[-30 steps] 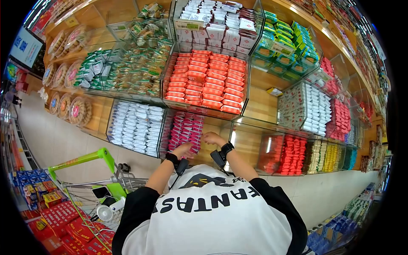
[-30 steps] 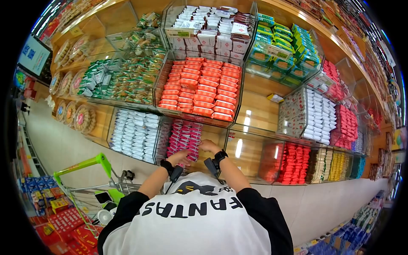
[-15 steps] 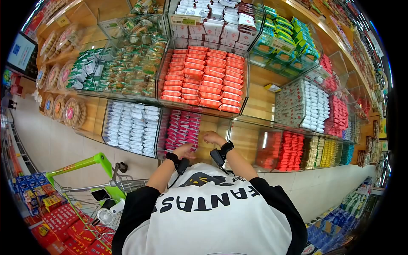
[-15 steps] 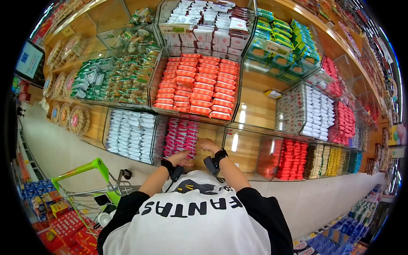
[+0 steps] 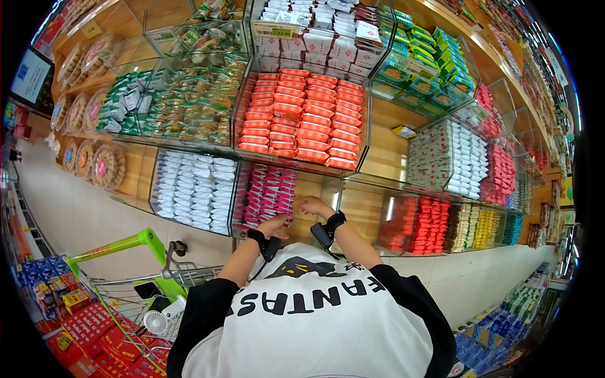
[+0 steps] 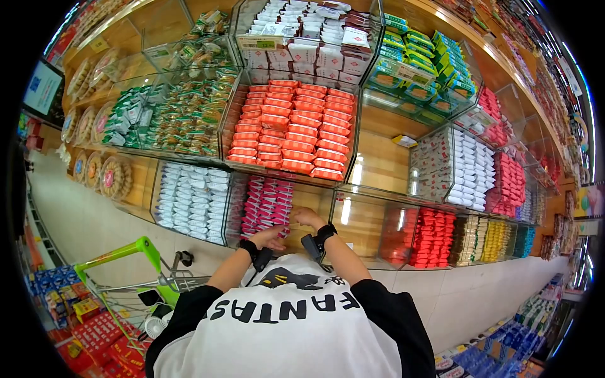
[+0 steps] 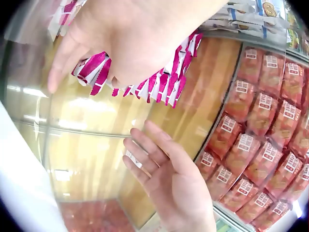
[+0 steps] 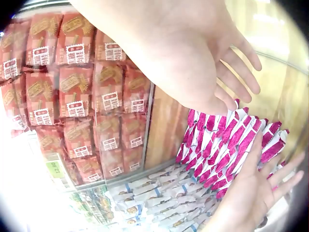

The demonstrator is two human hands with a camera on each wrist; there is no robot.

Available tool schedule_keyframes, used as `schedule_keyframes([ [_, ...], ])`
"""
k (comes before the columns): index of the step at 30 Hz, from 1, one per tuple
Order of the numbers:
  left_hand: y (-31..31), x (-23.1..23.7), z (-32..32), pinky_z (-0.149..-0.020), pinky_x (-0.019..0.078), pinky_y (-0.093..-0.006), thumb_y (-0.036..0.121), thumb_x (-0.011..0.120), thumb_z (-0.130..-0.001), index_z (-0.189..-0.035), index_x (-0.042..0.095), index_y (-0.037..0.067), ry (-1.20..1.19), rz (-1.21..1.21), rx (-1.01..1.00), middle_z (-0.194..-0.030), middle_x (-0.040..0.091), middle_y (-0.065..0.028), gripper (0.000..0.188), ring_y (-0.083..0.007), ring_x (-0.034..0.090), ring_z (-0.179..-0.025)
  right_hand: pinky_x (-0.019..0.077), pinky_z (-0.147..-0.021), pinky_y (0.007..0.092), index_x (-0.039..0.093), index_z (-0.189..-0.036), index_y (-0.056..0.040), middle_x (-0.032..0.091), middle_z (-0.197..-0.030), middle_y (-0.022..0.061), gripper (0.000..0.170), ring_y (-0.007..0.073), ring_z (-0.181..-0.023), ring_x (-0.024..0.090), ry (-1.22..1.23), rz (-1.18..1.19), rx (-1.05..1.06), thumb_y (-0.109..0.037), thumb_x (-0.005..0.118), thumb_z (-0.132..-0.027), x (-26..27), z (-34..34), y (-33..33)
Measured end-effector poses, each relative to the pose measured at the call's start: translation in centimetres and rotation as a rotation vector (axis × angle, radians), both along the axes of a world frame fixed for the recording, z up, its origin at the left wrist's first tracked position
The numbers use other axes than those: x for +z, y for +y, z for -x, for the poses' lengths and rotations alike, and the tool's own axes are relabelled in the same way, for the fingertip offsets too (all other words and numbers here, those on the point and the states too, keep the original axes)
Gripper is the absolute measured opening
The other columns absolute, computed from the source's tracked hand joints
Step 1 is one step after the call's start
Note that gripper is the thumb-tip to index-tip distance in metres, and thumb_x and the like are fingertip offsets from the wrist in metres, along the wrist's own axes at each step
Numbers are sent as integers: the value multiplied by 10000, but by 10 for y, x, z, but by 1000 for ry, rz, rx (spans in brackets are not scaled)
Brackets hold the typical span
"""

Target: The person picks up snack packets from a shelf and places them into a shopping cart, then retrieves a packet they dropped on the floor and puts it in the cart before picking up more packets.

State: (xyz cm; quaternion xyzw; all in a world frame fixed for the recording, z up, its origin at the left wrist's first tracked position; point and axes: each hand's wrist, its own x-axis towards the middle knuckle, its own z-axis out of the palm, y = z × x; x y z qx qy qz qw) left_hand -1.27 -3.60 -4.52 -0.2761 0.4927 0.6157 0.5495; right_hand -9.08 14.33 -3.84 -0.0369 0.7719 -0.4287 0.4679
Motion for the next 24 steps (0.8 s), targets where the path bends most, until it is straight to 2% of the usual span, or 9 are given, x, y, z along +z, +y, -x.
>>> schedule_keyframes([
  [1, -1, -2, -1, -727, 488, -370, 445, 450, -789, -1241, 228, 90, 26, -37, -1, -1204, 282, -241, 617, -367, 535, -873, 399, -401, 282, 558, -735, -28, 567, -645, 70, 213, 158, -511, 545, 0, -2, 0, -218, 484, -675, 1, 0, 0],
  [5, 1, -4, -2, -726, 488, -361, 469, 412, -797, -1251, 224, 114, 47, -42, 4, -1211, 284, -246, 606, -360, 534, -878, 415, -440, 279, 559, -748, -14, 570, -664, 73, 214, 165, -535, 549, 21, 23, -16, -206, 471, -717, 13, -3, 2],
  [7, 3, -5, -2, -650, 500, -292, 453, 277, -824, -1232, 325, 168, -3, 42, -10, -1238, 305, -184, 500, -306, 577, -778, 420, -456, 279, 559, -752, -10, 570, -668, 74, 214, 169, -545, 551, 15, 54, -22, -201, 463, -734, 18, -4, 2],
  [11, 3, -6, -3, -661, 498, -307, 444, 273, -826, -1213, 344, 156, 31, 20, 6, -1234, 307, -193, 488, -325, 564, -808, 427, -479, 285, 556, -779, 3, 574, -684, 87, 255, 177, -562, 552, 3, 23, -29, -220, 434, -772, 19, -5, 1],
  [13, 3, -6, -3, -713, 493, -334, 485, 289, -834, -1253, 243, 141, 91, -6, -17, -1115, 384, -291, 544, -319, 552, -859, 427, -478, 288, 554, -786, 8, 575, -690, 91, 271, 177, -564, 552, -4, 5, -15, -232, 428, -777, 12, -5, 3],
  [19, 1, -10, -1, -690, 497, -305, 507, 276, -826, -1253, 244, 143, 63, -16, -52, -1052, 432, -296, 561, -277, 579, -794, 417, -470, 295, 554, -769, 7, 575, -683, 97, 292, 182, -559, 551, 18, 12, -17, -252, 421, -781, 12, -4, 3],
  [21, 2, -5, 1, -684, 499, -304, 502, 273, -827, -1250, 249, 150, 39, -6, -52, -1071, 418, -291, 551, -282, 581, -787, 416, -531, 258, 551, -868, -44, 569, -756, 45, 297, 137, -650, 547, -98, -17, 12, -319, 508, -765, 5, -1, 6],
  [24, 3, -13, 2, -673, 501, -301, 483, 265, -831, -1245, 263, 167, 33, 0, -74, -1113, 385, -274, 521, -289, 584, -774, 420, -538, 261, 549, -862, -37, 570, -757, 55, 295, 143, -651, 548, -72, -4, 37, -313, 501, -769, -3, 0, 6],
])
